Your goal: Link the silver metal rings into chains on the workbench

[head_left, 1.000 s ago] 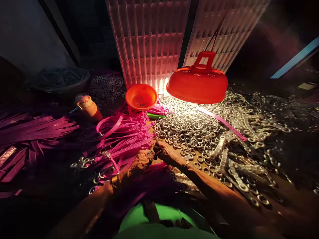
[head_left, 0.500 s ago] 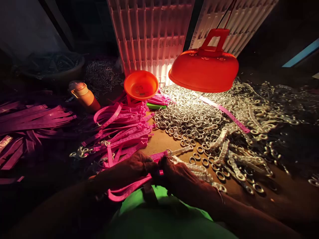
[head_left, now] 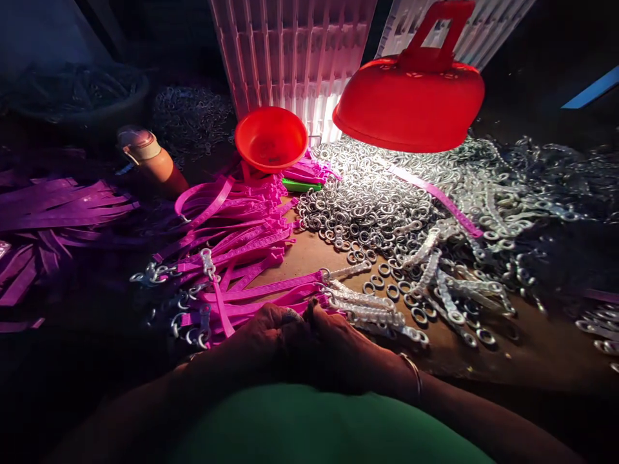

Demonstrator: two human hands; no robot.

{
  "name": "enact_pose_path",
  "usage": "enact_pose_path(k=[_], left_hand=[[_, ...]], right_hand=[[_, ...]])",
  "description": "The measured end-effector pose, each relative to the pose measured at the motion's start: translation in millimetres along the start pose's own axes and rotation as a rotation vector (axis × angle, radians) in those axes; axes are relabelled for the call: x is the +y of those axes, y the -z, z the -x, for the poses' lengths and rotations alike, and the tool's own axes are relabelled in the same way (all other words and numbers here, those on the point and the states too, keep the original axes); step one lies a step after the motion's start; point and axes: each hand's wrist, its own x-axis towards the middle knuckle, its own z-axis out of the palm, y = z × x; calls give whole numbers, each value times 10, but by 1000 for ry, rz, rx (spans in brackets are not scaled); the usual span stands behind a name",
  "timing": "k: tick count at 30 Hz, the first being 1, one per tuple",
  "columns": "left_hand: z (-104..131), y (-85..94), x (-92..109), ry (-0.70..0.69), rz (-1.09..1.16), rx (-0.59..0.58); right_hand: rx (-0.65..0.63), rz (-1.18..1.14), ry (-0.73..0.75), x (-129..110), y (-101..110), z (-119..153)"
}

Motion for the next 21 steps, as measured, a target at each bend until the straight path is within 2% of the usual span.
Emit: enact_pose_path(k=[3, 6, 8, 10, 12, 14, 17, 21], left_hand=[[-113, 116, -58, -33, 18, -55], [-245, 213, -87, -87, -49, -39], [-280, 203, -56, -110, -74, 14], [-260, 144, -10, -117, -73, 59], [-216, 81, 12, -109, -48, 92], [-188, 56, -13, -108, -30, 121], [-204, 91, -112, -145, -30, 136], [-267, 151, -222, -136, -53, 131]], right_hand=[[-99, 61, -83, -64, 43, -46], [-126, 90, -117, -89, 47, -92], [-59, 39, -156, -71, 16, -109], [65, 3, -194, -20, -30, -109], [168, 28, -211, 57, -73, -94], [209, 77, -215, 143, -99, -72], [178, 55, -199, 222, -105, -46], [64, -43, -136, 160, -71, -37]])
